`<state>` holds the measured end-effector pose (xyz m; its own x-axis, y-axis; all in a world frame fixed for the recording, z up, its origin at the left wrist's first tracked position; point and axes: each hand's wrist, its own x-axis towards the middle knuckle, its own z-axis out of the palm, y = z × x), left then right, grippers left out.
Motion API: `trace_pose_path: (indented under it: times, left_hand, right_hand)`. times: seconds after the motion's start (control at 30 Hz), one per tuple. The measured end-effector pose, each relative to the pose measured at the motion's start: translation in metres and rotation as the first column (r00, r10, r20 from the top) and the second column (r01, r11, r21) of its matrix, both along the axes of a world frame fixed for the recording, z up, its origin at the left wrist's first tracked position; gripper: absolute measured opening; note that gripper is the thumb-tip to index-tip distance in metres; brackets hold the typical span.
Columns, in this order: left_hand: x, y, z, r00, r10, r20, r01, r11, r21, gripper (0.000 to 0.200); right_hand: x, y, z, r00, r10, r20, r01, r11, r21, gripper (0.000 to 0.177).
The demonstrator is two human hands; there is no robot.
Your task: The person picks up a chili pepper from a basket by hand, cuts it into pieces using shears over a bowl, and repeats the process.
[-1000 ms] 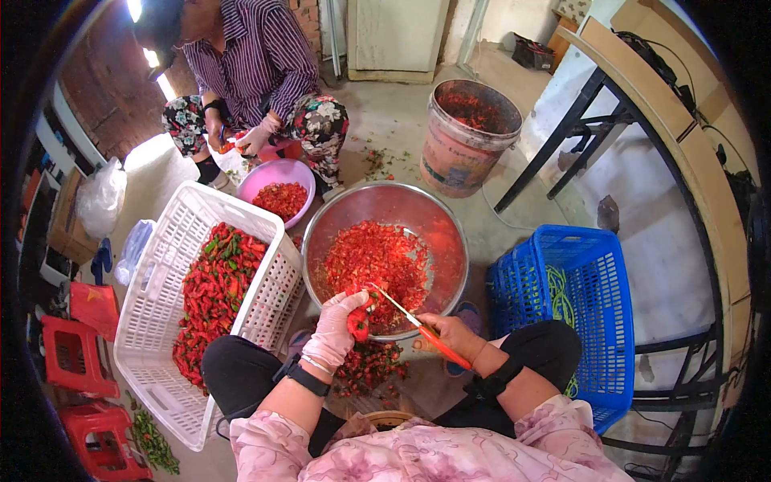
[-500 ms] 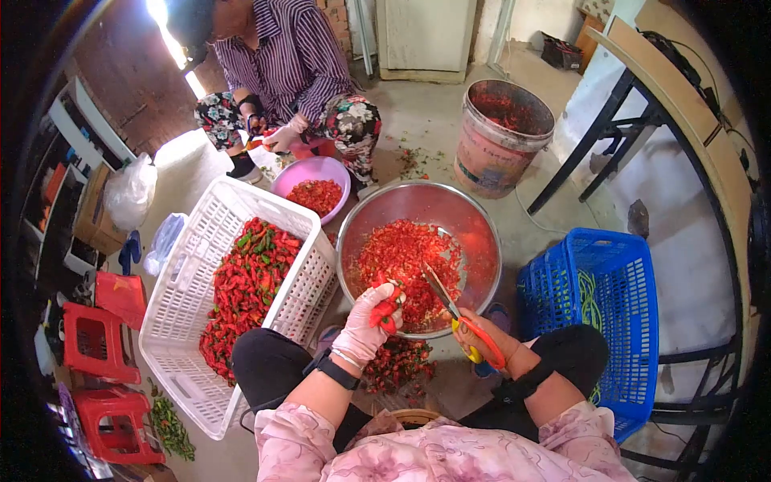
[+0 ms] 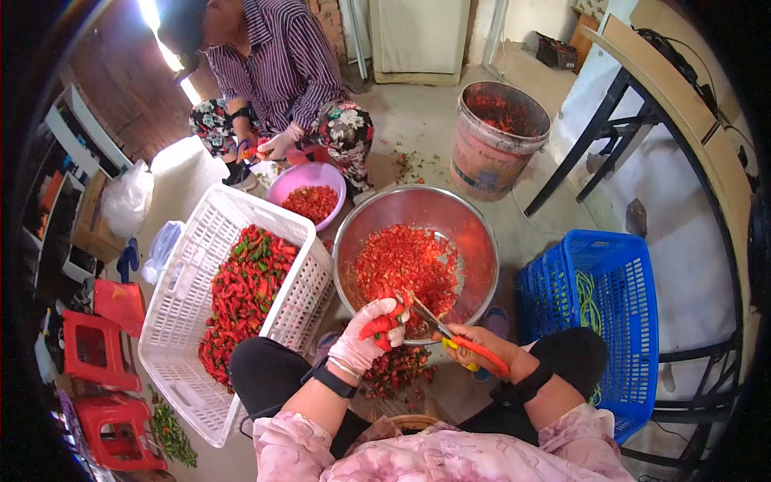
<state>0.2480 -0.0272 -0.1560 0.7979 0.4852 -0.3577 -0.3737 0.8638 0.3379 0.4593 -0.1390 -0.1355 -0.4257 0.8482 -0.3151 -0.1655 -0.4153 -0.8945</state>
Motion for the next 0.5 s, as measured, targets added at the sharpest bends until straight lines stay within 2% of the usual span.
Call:
trace_pose_path:
  times: [0.03,0.07,0.1,0.3,0.37,0.4,0.47,0.5]
  left_hand:
    - [-0.001,0.001,-0.002,1.000,0.000,-0.002,0.000,1.000,-0.003,0.021]
    - [-0.001,0.001,-0.003,0.999,-0.008,0.040,0.009,1.000,-0.029,0.020]
    - [-0.001,0.003,-0.005,0.996,-0.013,0.086,0.017,0.999,-0.050,0.020]
    - [0.000,0.003,-0.001,0.999,-0.017,0.038,0.020,0.998,-0.065,0.017]
    - [0.002,0.003,-0.006,0.999,0.029,-0.014,-0.031,0.996,-0.085,0.016]
    - [0.003,0.001,-0.006,1.000,0.027,-0.015,-0.029,0.996,-0.088,0.016]
    - [0.007,0.000,-0.005,0.991,0.081,-0.108,-0.089,0.993,-0.075,0.016]
    - [0.009,-0.001,-0.005,0.991,0.080,-0.104,-0.088,0.993,-0.075,0.016]
  right_hand:
    - [-0.001,-0.002,0.001,1.000,-0.010,-0.021,0.009,1.000,-0.030,0.044]
    - [-0.001,-0.003,0.004,0.998,-0.022,0.054,0.021,1.000,0.017,0.042]
    - [0.001,-0.002,0.006,0.998,-0.024,0.057,0.023,1.000,0.015,0.042]
    - [-0.001,-0.005,0.011,0.995,-0.074,-0.069,0.068,0.993,-0.092,0.036]
    - [-0.008,-0.006,0.008,0.987,-0.122,0.104,0.125,0.992,-0.028,0.034]
    - [-0.012,-0.007,0.002,0.987,-0.124,0.104,0.127,0.991,-0.030,0.034]
    - [-0.015,-0.007,-0.014,0.929,-0.193,0.316,0.148,0.976,0.161,0.035]
    - [-0.015,-0.005,-0.018,0.928,-0.194,0.319,0.148,0.976,0.162,0.035]
